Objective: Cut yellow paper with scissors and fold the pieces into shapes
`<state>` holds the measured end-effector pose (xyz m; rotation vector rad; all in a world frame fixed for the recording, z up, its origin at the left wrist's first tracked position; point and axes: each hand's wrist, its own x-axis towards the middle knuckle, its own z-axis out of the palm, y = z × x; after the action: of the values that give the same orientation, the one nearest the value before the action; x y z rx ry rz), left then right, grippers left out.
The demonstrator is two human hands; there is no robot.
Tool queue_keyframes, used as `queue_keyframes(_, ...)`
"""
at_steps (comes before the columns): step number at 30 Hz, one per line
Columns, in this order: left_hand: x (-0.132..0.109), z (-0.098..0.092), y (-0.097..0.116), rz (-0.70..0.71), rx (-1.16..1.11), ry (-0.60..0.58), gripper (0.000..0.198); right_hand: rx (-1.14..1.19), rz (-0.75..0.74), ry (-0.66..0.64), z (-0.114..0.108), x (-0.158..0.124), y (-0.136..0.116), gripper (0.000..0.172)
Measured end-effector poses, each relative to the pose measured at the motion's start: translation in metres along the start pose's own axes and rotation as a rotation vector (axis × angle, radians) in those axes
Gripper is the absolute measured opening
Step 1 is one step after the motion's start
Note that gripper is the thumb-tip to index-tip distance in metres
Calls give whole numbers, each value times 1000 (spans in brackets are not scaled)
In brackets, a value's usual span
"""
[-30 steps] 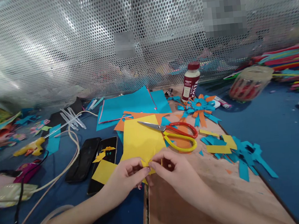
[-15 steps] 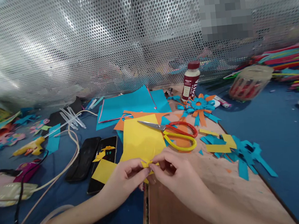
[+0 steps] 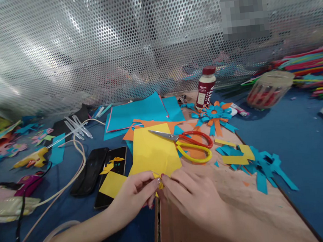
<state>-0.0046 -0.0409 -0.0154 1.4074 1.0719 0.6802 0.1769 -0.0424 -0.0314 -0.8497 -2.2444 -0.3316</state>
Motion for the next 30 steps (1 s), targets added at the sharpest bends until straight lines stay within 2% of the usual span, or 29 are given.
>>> queue_keyframes(6,0,0,1,-5,8,3,29,-90,-151,-78,-5,4,2,36)
queue_keyframes(12,1,0,0,10,-1,-9,28,-112,-179,-133,0,-3,4,32)
queue_keyframes(17,1,-1,-2,-3,-3,29,29,-168,-248,-215,-6,0,3,35)
queue_keyframes(23,2,-3,-3,3,-19,38,28,-191,-258,-202,-9,5,2,32)
queue_keyframes(26,3,-4,-3,5,14,48,28,-69,-119,-123,-7,5,-1,28)
queue_keyframes(28,3,-4,-3,8,25,45,27,122,94,-73,-7,6,-2,24)
queue_keyframes(30,3,-3,-2,12,42,41,26,341,334,-86,-6,8,-2,21)
